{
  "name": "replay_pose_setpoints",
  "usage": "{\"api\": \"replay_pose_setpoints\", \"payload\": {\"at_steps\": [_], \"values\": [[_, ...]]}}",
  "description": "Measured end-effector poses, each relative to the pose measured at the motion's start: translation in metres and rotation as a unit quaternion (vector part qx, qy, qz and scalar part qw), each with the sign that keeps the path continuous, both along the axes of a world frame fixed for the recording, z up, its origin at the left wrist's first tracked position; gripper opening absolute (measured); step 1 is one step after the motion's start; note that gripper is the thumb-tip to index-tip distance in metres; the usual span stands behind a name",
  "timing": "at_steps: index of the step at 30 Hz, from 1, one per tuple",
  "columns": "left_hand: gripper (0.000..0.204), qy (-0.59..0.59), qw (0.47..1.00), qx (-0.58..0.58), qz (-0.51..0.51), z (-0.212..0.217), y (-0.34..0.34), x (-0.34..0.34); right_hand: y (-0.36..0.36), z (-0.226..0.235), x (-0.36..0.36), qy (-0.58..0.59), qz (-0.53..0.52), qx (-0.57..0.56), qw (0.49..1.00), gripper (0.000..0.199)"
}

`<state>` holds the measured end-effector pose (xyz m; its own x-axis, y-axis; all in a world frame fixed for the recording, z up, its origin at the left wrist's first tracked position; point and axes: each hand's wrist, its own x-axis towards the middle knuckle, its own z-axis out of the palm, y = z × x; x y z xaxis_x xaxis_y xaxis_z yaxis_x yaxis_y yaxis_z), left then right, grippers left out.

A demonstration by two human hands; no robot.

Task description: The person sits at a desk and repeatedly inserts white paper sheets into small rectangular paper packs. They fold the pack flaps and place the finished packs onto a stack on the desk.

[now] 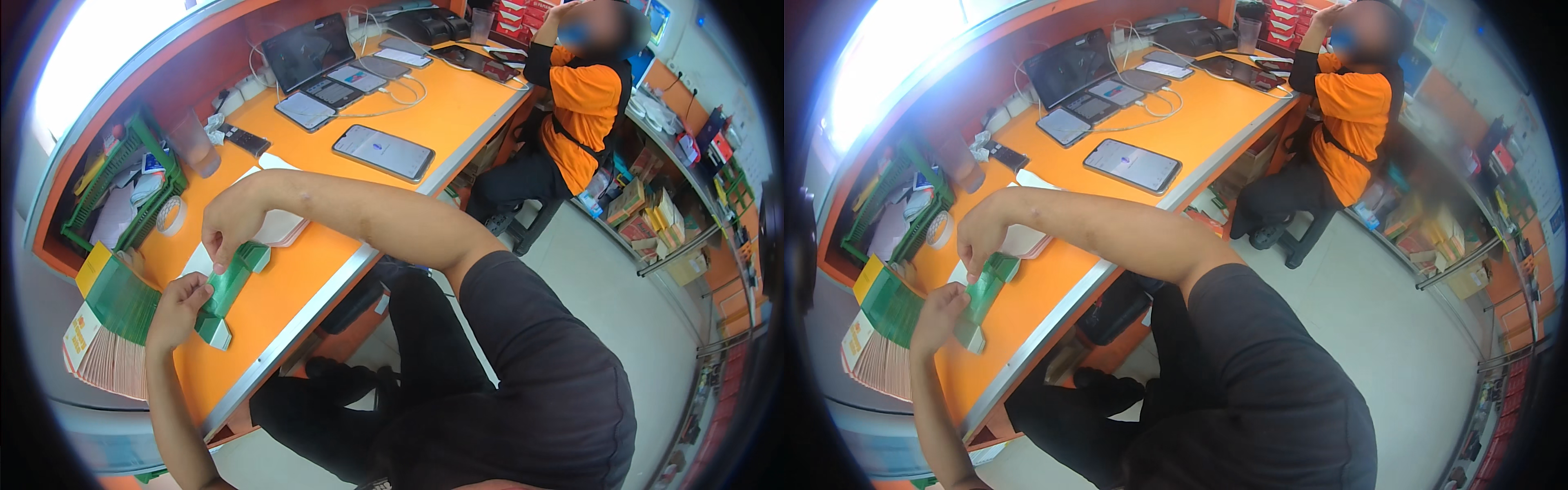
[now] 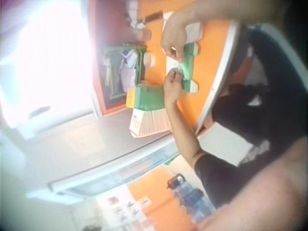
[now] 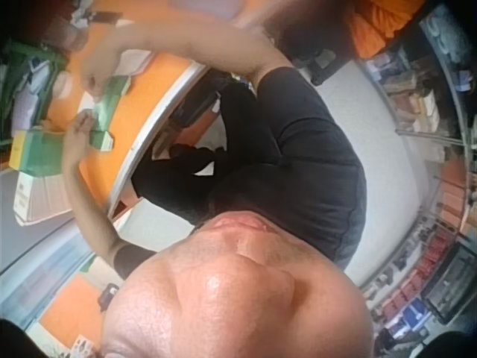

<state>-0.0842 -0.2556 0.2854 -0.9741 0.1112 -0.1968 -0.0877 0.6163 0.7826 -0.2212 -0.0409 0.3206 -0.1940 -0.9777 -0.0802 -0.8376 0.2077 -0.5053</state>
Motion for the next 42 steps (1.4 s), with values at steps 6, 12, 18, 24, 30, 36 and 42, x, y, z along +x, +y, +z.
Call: {"api": "replay_pose_setpoints", "payload": {"at_steps": [6,12,18,24,30,36,42], "values": [[0.027,-0.046,0.991,0.124,-0.011,0.003,-0.008,0.005,-0.017,-0.036,-0.018,-0.113,-0.006,-0.08,0.99,0.03],[0.036,-0.061,0.984,0.156,-0.065,-0.004,-0.03,0.007,-0.008,-0.03,-0.009,-0.185,-0.022,-0.055,0.981,0.024],[0.037,-0.098,0.972,0.211,-0.044,-0.003,-0.03,0.009,-0.003,-0.027,-0.01,-0.219,-0.049,-0.035,0.974,0.031],[0.025,-0.045,0.982,0.182,0.027,-0.01,-0.025,0.008,-0.003,-0.021,0.001,-0.21,-0.061,-0.042,0.975,0.034],[0.018,0.098,0.994,0.049,0.01,-0.007,-0.008,0.012,-0.008,-0.029,0.01,-0.104,0.0,-0.146,0.984,0.026],[0.012,0.192,0.978,0.007,0.081,0.0,0.027,0.019,0.0,-0.016,0.018,-0.024,-0.011,-0.167,0.986,0.017],[0.037,0.237,0.97,0.016,0.059,0.001,0.032,0.029,0.0,-0.011,0.024,-0.012,-0.034,-0.236,0.971,0.014]]}}
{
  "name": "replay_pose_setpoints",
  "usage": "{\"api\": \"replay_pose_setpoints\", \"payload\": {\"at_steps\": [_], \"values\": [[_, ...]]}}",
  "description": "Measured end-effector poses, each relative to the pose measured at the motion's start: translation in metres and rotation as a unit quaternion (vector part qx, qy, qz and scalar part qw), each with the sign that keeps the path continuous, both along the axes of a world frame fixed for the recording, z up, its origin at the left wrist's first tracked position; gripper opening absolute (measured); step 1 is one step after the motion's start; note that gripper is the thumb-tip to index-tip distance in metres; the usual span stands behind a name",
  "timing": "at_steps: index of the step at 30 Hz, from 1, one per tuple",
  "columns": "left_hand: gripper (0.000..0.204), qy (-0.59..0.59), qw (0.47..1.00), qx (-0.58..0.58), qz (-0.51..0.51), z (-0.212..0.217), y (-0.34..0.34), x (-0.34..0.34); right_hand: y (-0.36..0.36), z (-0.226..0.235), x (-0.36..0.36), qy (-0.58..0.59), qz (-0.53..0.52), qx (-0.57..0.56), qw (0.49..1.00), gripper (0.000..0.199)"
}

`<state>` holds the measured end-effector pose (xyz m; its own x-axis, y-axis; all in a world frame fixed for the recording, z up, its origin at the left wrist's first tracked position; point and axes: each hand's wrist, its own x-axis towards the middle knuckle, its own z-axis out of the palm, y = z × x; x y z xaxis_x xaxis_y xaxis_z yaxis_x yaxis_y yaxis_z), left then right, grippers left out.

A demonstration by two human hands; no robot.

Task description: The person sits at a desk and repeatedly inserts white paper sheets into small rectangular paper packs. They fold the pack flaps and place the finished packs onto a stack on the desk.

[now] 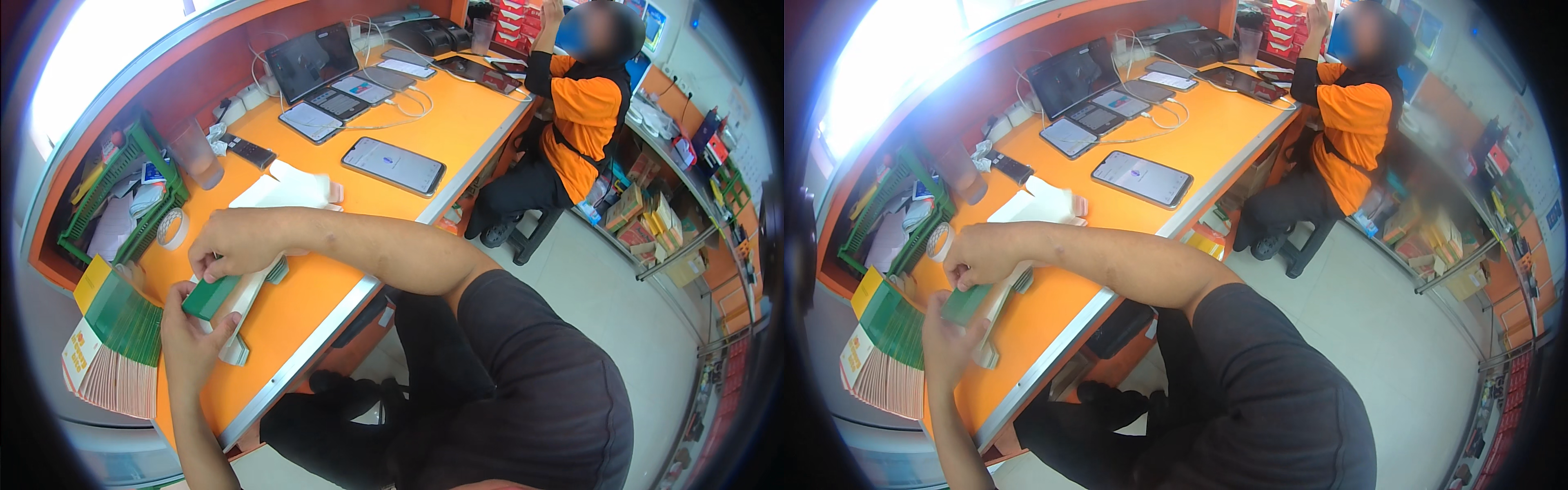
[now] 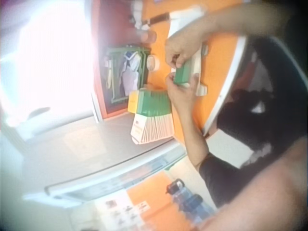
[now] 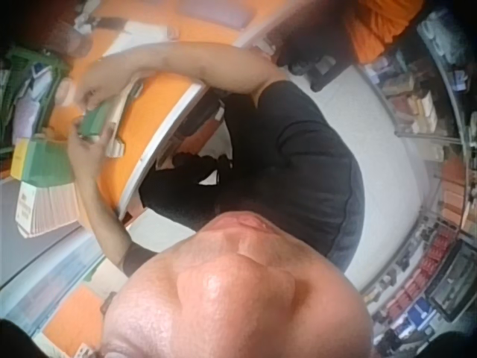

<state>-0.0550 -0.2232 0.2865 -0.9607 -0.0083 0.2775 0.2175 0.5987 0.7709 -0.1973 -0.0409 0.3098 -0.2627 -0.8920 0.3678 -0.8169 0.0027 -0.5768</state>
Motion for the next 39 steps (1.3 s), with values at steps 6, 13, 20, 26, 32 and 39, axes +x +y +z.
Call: {"api": "replay_pose_setpoints", "payload": {"at_steps": [6,13,20,26,32,39], "values": [[0.037,0.183,0.975,-0.119,0.035,0.015,-0.007,0.004,0.014,0.015,0.006,0.023,-0.064,-0.083,0.994,0.014],[0.021,0.252,0.96,-0.058,0.109,0.004,-0.03,-0.009,0.016,0.026,0.013,0.102,-0.128,-0.196,0.967,0.013],[0.018,0.48,0.858,-0.163,0.086,0.032,-0.014,-0.016,0.016,0.047,0.047,0.323,-0.165,-0.295,0.884,0.009],[0.019,0.58,0.795,-0.169,0.055,0.087,0.052,0.084,0.071,0.076,0.142,0.394,-0.104,-0.495,0.767,0.015],[0.035,0.498,0.857,0.017,-0.133,0.092,0.131,0.138,0.157,0.057,0.214,0.396,-0.116,-0.402,0.817,0.036],[0.025,0.246,0.943,0.144,-0.17,0.031,0.145,0.163,0.186,0.009,0.268,0.29,-0.181,-0.309,0.887,0.034]]}}
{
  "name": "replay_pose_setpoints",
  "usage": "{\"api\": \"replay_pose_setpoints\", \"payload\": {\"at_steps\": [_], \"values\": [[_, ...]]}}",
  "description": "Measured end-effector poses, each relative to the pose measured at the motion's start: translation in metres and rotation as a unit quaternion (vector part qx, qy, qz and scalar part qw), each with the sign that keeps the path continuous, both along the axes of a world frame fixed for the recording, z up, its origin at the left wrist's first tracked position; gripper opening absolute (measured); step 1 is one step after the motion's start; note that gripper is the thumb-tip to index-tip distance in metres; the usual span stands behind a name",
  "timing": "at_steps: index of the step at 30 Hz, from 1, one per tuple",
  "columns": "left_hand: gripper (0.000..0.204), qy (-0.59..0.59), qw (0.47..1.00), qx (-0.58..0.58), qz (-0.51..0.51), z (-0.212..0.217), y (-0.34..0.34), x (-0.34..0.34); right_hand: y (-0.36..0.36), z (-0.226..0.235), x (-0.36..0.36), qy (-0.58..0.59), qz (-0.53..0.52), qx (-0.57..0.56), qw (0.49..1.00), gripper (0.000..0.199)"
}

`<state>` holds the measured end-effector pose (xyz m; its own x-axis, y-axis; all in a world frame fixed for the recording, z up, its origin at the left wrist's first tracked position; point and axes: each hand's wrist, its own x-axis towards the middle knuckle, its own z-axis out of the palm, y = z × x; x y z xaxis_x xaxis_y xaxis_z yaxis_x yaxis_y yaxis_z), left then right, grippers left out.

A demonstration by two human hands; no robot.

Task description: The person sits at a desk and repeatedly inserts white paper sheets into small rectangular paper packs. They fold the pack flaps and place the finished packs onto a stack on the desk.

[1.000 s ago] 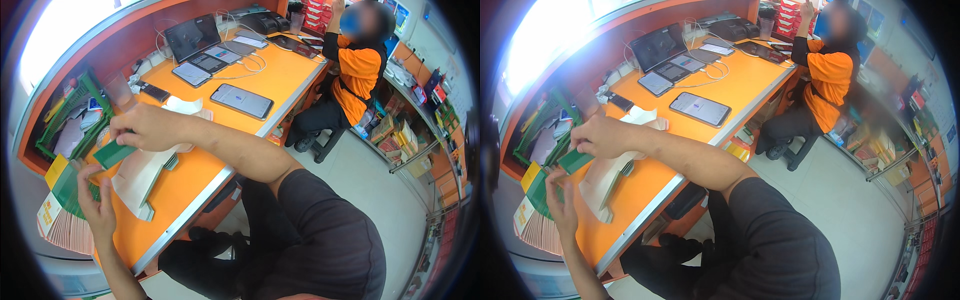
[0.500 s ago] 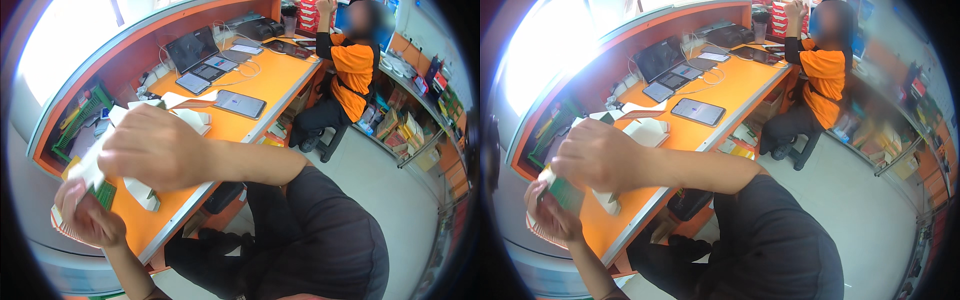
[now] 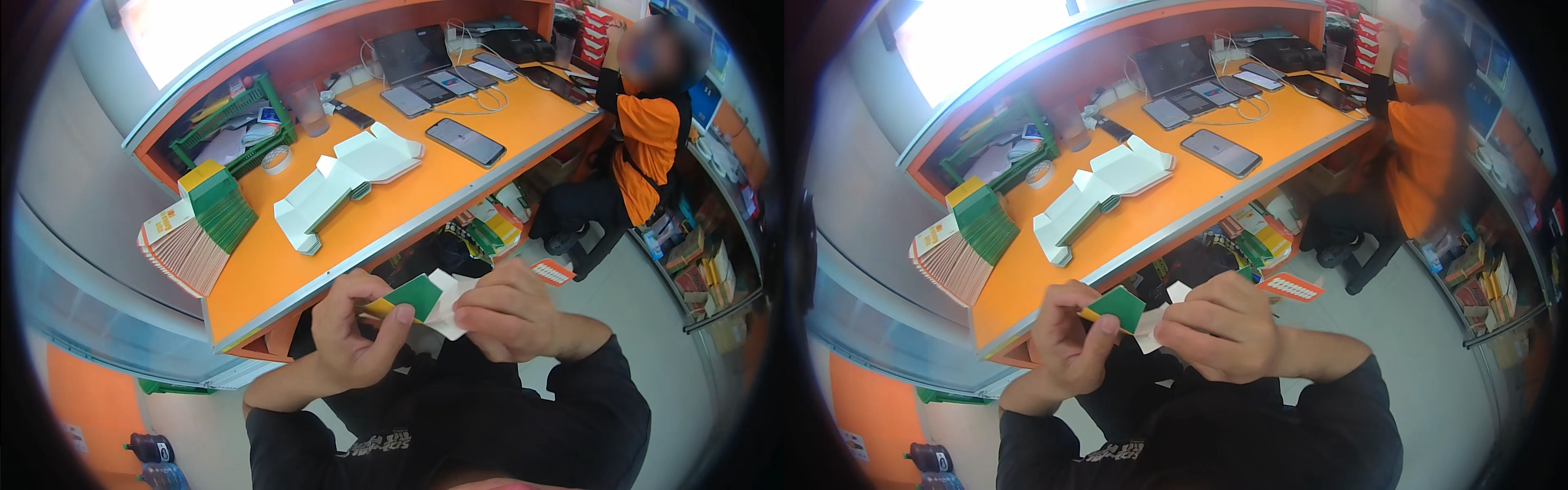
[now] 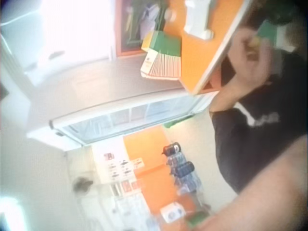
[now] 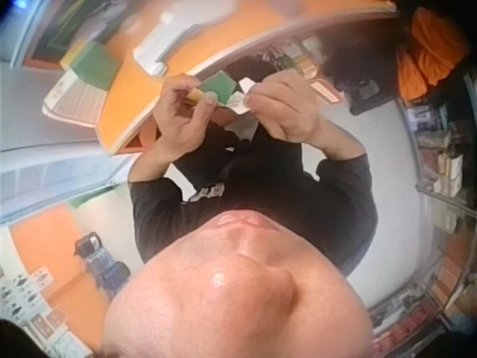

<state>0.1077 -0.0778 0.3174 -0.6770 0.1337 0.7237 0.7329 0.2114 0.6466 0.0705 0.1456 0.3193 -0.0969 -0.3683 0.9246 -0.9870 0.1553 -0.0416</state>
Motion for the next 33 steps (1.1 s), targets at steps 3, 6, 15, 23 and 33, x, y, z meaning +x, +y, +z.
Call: {"api": "replay_pose_setpoints", "payload": {"at_steps": [3,6,15,23,33], "values": [[0.021,-0.126,0.992,0.021,0.007,-0.03,0.003,0.011,-0.002,-0.029,0.013,-0.087,-0.02,0.012,0.996,0.027],[0.019,-0.236,0.969,0.063,0.029,-0.058,0.004,0.017,-0.013,-0.061,0.014,-0.19,-0.02,-0.003,0.982,0.019],[0.023,-0.301,0.945,0.031,0.124,-0.117,-0.003,0.031,-0.04,-0.109,0.013,-0.287,-0.015,0.06,0.956,0.009],[0.022,-0.348,0.929,0.037,0.122,-0.121,-0.009,0.036,-0.057,-0.128,0.009,-0.333,0.02,0.073,0.94,0.009],[0.022,-0.356,0.929,0.045,0.093,-0.122,-0.023,0.03,-0.063,-0.135,-0.002,-0.373,0.049,0.064,0.924,0.009]]}}
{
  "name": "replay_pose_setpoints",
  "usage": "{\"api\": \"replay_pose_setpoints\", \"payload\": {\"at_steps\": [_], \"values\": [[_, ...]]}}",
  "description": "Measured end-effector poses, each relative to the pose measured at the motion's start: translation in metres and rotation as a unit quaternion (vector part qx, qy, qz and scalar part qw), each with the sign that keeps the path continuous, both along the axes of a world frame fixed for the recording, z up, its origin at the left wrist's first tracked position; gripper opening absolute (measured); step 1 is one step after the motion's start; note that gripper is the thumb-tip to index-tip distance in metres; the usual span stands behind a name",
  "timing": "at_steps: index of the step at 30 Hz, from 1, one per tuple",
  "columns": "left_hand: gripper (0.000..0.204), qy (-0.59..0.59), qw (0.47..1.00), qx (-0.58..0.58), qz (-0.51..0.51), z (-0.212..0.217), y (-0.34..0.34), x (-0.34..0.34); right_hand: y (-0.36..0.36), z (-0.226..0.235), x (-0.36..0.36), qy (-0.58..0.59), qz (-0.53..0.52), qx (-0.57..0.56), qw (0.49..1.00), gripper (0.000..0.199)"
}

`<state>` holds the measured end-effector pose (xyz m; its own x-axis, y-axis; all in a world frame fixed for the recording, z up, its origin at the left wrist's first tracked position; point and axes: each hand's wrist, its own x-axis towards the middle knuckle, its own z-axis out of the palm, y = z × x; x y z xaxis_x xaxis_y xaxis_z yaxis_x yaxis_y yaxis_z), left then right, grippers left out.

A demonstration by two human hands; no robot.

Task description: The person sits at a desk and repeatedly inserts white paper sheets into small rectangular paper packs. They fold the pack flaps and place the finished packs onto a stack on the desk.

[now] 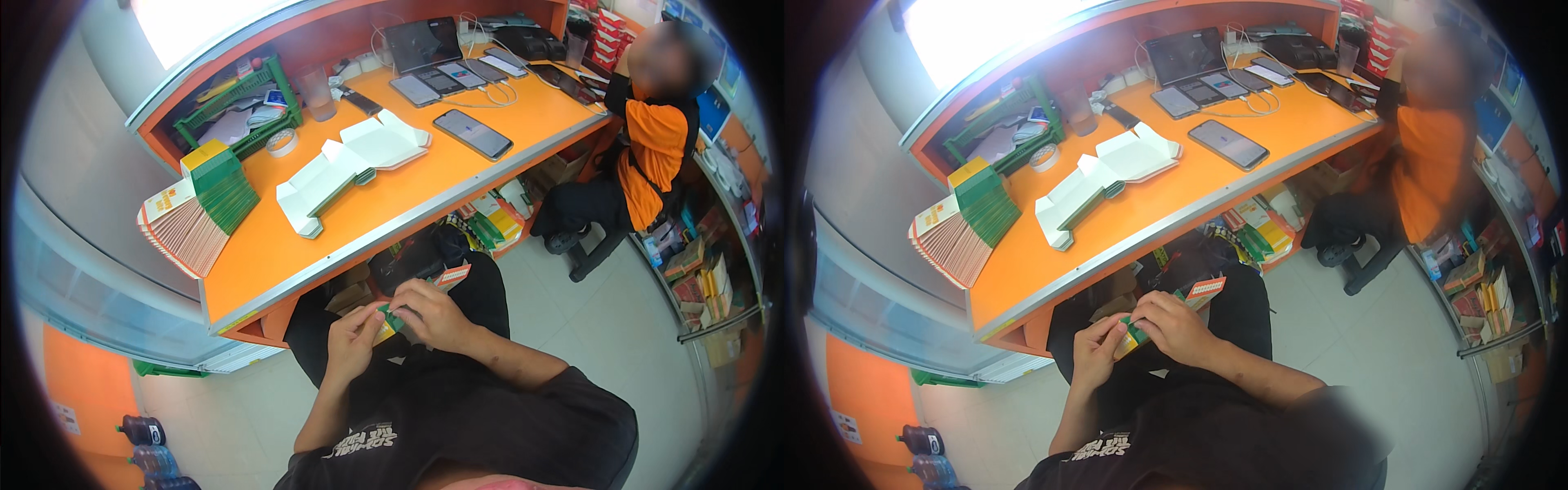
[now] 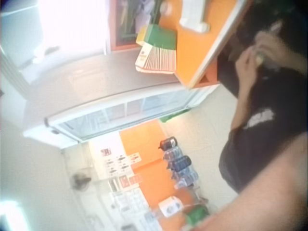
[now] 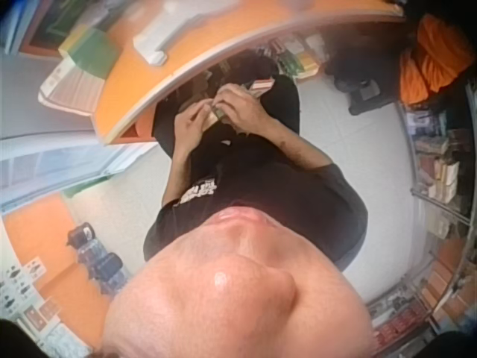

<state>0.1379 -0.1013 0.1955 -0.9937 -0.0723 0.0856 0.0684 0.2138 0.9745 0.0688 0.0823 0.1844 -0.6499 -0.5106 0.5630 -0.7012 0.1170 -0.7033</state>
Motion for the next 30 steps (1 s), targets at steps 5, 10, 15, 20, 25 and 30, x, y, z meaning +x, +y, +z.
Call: {"api": "replay_pose_setpoints", "payload": {"at_steps": [5,10,15,20,25,30], "values": [[0.021,0.002,0.999,-0.036,-0.008,0.006,-0.001,-0.003,-0.001,-0.001,-0.004,-0.059,0.022,0.004,0.998,0.01],[0.02,-0.026,0.997,-0.056,-0.041,0.011,-0.009,-0.006,0.004,0.001,-0.01,-0.186,0.064,0.017,0.98,0.013],[0.019,-0.007,0.997,-0.039,-0.061,-0.002,-0.014,-0.009,0.002,0.005,-0.016,-0.215,0.072,0.042,0.973,0.019],[0.019,-0.095,0.991,0.097,-0.02,-0.01,-0.017,-0.014,0.0,0.0,-0.023,-0.163,0.069,0.032,0.984,0.017],[0.018,-0.099,0.988,0.117,0.007,-0.015,-0.022,-0.015,0.0,0.006,-0.026,-0.17,0.083,0.057,0.98,0.015],[0.016,-0.102,0.99,0.088,0.028,-0.017,-0.022,-0.013,-0.005,0.003,-0.026,-0.243,0.101,0.073,0.962,0.016]]}}
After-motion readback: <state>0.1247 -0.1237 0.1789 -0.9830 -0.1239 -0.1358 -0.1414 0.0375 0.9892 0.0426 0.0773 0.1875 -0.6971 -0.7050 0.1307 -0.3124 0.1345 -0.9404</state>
